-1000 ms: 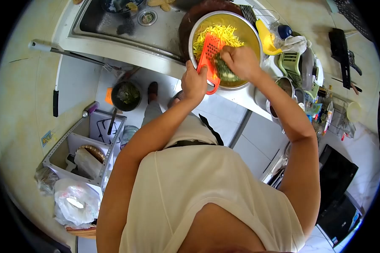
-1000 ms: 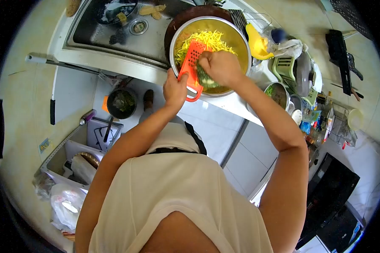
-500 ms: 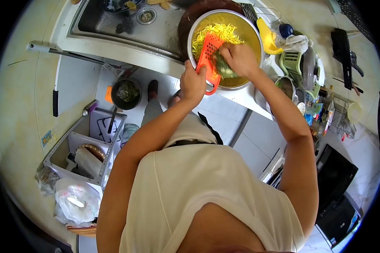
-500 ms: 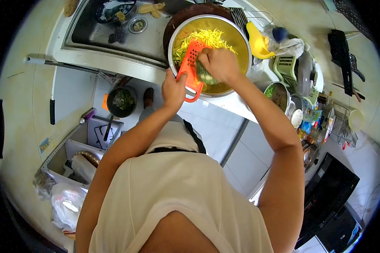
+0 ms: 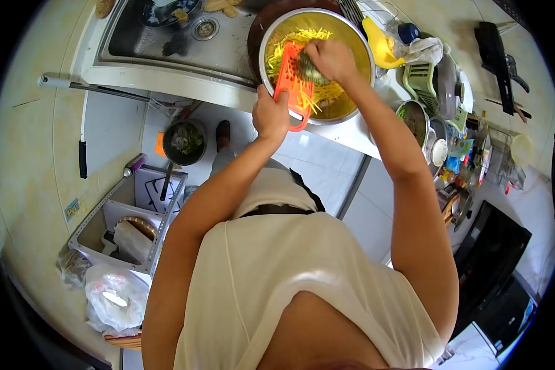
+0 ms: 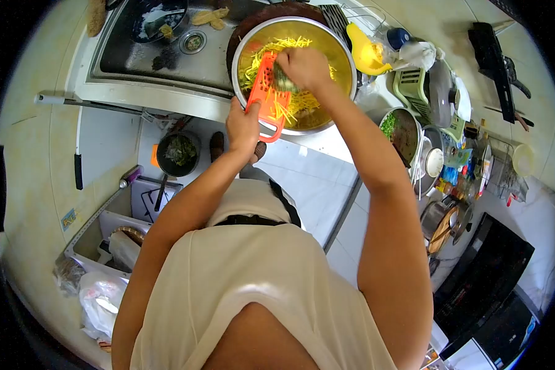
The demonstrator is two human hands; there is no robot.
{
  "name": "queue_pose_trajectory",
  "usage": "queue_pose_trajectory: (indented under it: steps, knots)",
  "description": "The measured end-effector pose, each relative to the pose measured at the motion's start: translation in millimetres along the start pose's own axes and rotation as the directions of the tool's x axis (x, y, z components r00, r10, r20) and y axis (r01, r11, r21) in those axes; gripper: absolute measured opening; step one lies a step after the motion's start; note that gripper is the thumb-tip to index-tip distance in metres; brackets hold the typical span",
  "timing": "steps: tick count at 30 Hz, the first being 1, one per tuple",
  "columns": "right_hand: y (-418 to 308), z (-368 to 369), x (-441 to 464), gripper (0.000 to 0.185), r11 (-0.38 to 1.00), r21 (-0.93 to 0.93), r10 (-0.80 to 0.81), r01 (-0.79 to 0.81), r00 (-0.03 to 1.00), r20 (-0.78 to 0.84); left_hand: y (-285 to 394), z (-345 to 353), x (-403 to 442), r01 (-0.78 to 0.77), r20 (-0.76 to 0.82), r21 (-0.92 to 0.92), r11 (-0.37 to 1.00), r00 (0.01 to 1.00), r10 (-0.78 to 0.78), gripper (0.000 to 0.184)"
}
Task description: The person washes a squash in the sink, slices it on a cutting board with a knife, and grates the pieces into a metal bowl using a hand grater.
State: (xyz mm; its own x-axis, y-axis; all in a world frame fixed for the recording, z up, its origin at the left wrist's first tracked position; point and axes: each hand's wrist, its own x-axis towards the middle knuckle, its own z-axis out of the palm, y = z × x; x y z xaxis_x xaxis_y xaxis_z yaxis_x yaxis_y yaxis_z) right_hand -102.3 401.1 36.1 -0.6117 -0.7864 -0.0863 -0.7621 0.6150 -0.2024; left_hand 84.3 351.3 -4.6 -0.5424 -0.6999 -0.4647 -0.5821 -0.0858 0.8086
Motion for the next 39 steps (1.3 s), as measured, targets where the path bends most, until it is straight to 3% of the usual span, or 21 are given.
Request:
queue_pose_trajectory:
  steps: [4,7,10,13,19,21,24,27,28,31,32,35,36,37,39]
  knots:
    - [5.8,8.7,14.7,0.040,0.995,-0.039,0.085,-0.088,0.994,-0.074,-1.4,-1.6,1.0,-0.040,-0.005,-0.032,0.999,0.999,0.040,0.046]
    - [-11.7,-24.7,-27.2,0.039,0.996,0.073,-0.049,0.041,0.993,0.111,-1.4,-1.4,-1.0,-0.038,-0.015,-0.045,0.998,0.999,0.037,0.045]
    - [-32.3,-40.4,-53.3,0.039,0.988,0.131,-0.097,0.076,0.982,0.161,0.9,-3.1,-3.4,-0.027,-0.002,-0.061,0.998,1.000,0.027,0.046]
    - [-12.6,-10.4,-15.9,0.040,1.000,-0.015,0.026,-0.025,0.996,0.084,1.4,-1.7,-2.0,-0.012,-0.011,0.005,1.000,1.000,0.012,0.045]
    - [15.8,20.8,23.8,0.042,0.975,-0.040,0.210,-0.217,0.969,-0.133,-2.8,-1.7,1.2,-0.067,-0.011,0.036,0.997,0.998,0.068,0.049]
    - [19.0,15.0,20.8,0.042,0.949,-0.028,0.307,-0.313,0.942,-0.139,-1.6,-5.6,3.3,-0.087,-0.017,0.049,0.995,0.996,0.088,0.052]
    - [23.0,10.9,3.2,0.043,0.920,0.093,0.392,-0.381,0.884,-0.255,17.3,-23.5,-6.9,-0.073,-0.055,0.040,0.996,0.996,0.075,0.055]
    - [37.3,-6.6,-22.9,0.042,0.876,0.339,0.469,-0.344,0.773,-0.427,45.2,-40.1,-15.7,-0.237,-0.054,-0.005,0.971,0.970,0.237,0.050]
    - [38.0,-18.1,-34.4,0.041,0.840,0.406,0.516,-0.360,0.759,-0.396,46.8,-38.2,-9.2,-0.315,-0.054,0.006,0.949,0.948,0.314,0.038]
    - [52.0,-28.9,-56.7,0.042,0.809,0.453,0.554,-0.375,0.744,-0.373,82.6,-41.4,-7.7,-0.592,-0.041,-0.033,0.805,0.806,0.591,0.029]
    - [52.2,-31.4,-65.4,0.043,0.808,0.470,0.554,-0.356,0.732,-0.397,89.1,-40.4,-0.5,-0.589,-0.015,-0.070,0.805,0.808,0.589,0.026]
    - [55.0,-36.0,-85.9,0.043,0.768,0.514,0.595,-0.381,0.721,-0.355,124.4,-49.5,-11.9,-0.687,0.002,0.077,0.723,0.725,0.689,0.027]
    - [57.8,-32.2,-89.7,0.044,0.762,0.524,0.601,-0.380,0.716,-0.356,118.6,-47.1,-1.5,-0.735,0.041,0.200,0.648,0.667,0.744,0.031]
    - [59.4,-27.9,-93.7,0.044,0.765,0.512,0.602,-0.390,0.716,-0.354,116.3,-43.4,2.9,-0.720,0.188,0.414,0.556,0.666,0.722,0.032]
    - [58.8,-23.7,-99.3,0.044,0.774,0.485,0.598,-0.407,0.722,-0.349,112.9,-37.9,8.0,-0.640,0.428,0.734,0.227,0.695,0.578,0.033]
